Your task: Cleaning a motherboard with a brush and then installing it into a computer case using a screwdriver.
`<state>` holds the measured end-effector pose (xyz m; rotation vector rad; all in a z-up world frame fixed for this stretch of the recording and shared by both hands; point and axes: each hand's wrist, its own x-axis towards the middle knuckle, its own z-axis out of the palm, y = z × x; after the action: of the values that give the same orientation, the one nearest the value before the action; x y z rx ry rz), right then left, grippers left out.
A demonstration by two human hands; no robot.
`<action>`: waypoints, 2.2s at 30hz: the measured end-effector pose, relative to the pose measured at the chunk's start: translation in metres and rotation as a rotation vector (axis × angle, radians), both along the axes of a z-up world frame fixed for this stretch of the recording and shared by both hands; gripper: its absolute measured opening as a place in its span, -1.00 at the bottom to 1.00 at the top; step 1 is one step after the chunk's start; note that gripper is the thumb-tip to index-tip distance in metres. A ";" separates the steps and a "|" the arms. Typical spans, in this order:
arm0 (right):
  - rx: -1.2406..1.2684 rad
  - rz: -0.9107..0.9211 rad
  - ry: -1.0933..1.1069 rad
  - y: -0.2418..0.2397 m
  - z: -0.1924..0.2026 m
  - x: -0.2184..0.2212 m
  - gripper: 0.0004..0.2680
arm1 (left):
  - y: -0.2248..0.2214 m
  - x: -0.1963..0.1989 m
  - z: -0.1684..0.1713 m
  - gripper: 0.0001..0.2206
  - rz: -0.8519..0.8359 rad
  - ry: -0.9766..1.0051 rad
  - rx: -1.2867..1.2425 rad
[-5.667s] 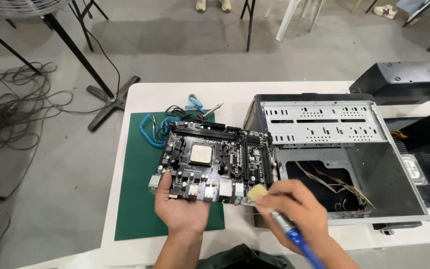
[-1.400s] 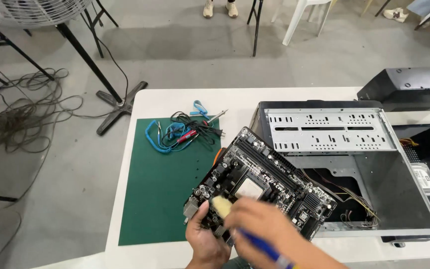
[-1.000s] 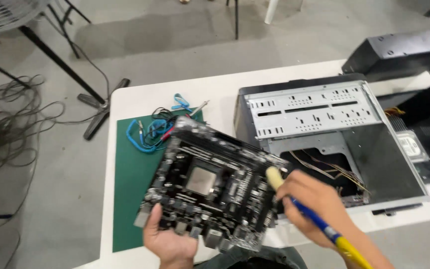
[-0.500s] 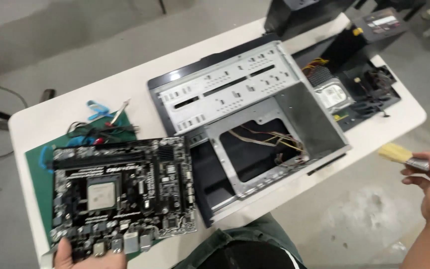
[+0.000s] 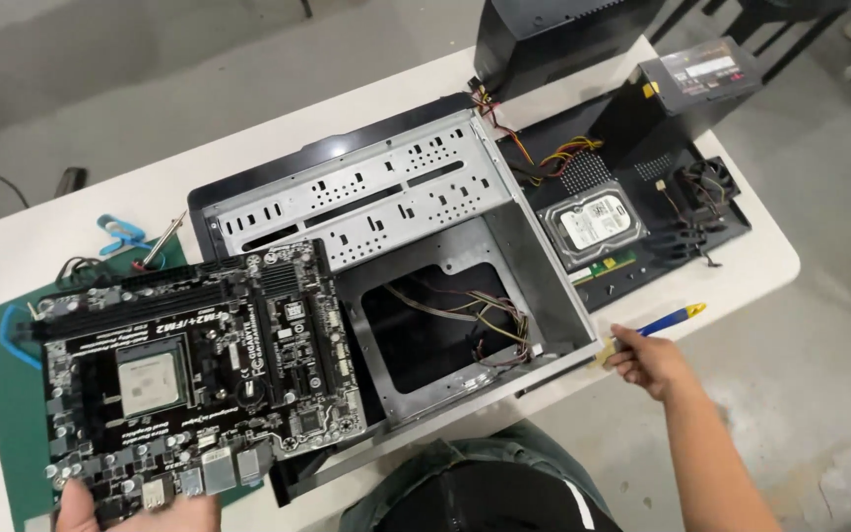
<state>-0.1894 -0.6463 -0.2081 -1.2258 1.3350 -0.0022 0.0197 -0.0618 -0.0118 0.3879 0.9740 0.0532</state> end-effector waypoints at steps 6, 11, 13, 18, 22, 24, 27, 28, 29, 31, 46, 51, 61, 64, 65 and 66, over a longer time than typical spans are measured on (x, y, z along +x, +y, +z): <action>-0.043 0.179 0.140 0.021 0.060 0.034 -0.61 | -0.056 -0.034 0.019 -0.22 -0.001 -0.252 -0.119; -0.277 0.701 0.565 0.022 0.147 0.052 -0.51 | -0.144 -0.043 0.088 -0.40 0.095 -0.073 0.164; -0.435 0.895 0.669 0.026 0.190 0.059 -0.55 | -0.160 -0.050 0.099 -0.39 0.085 -0.111 0.146; -0.955 0.810 -0.003 0.055 0.268 0.063 -0.87 | -0.192 -0.065 0.104 -0.45 0.125 -0.198 0.045; -0.947 1.238 -0.631 0.127 0.303 0.093 -0.74 | -0.205 -0.080 0.094 -0.47 0.104 -0.271 -0.016; -0.872 1.618 -0.761 0.165 0.311 0.109 -0.48 | -0.212 -0.085 0.092 -0.53 0.068 -0.209 -0.085; -1.121 1.725 -0.719 0.196 0.283 0.115 -0.51 | -0.220 -0.087 0.107 -0.50 0.100 -0.096 -0.113; -1.130 1.734 -0.733 0.198 0.278 0.120 -0.51 | -0.218 -0.087 0.093 -0.50 0.114 -0.108 -0.116; -1.148 1.779 -0.696 0.201 0.273 0.122 -0.56 | -0.217 -0.090 0.079 -0.56 0.082 -0.179 -0.106; -1.162 1.831 -0.658 0.202 0.268 0.128 -0.60 | -0.216 -0.091 0.063 -0.61 0.054 -0.246 -0.097; -0.774 1.890 -0.364 0.154 0.244 0.178 -0.70 | -0.091 -0.127 0.041 -0.38 -0.676 -0.401 0.383; -1.021 1.943 -0.322 0.157 0.209 0.186 -0.66 | -0.079 -0.153 -0.028 -0.67 -0.859 -0.069 0.368; -1.134 2.094 -0.335 0.196 0.173 0.193 -0.69 | -0.148 -0.058 -0.086 -0.46 -0.487 -0.060 0.136; -1.082 2.104 -0.327 0.203 0.167 0.195 -0.67 | -0.153 -0.048 -0.103 -0.27 -0.566 -0.328 0.187; -1.075 2.105 -0.317 0.204 0.168 0.198 -0.66 | -0.154 -0.044 -0.099 -0.15 -0.582 -0.339 0.255; -1.068 2.106 -0.307 0.204 0.170 0.201 -0.66 | -0.156 -0.041 -0.095 -0.03 -0.597 -0.350 0.324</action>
<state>0.0116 -0.4423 -0.0380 -2.7870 -0.8881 0.6021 -0.0210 -0.2173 -0.1072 0.9224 0.4737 -0.2588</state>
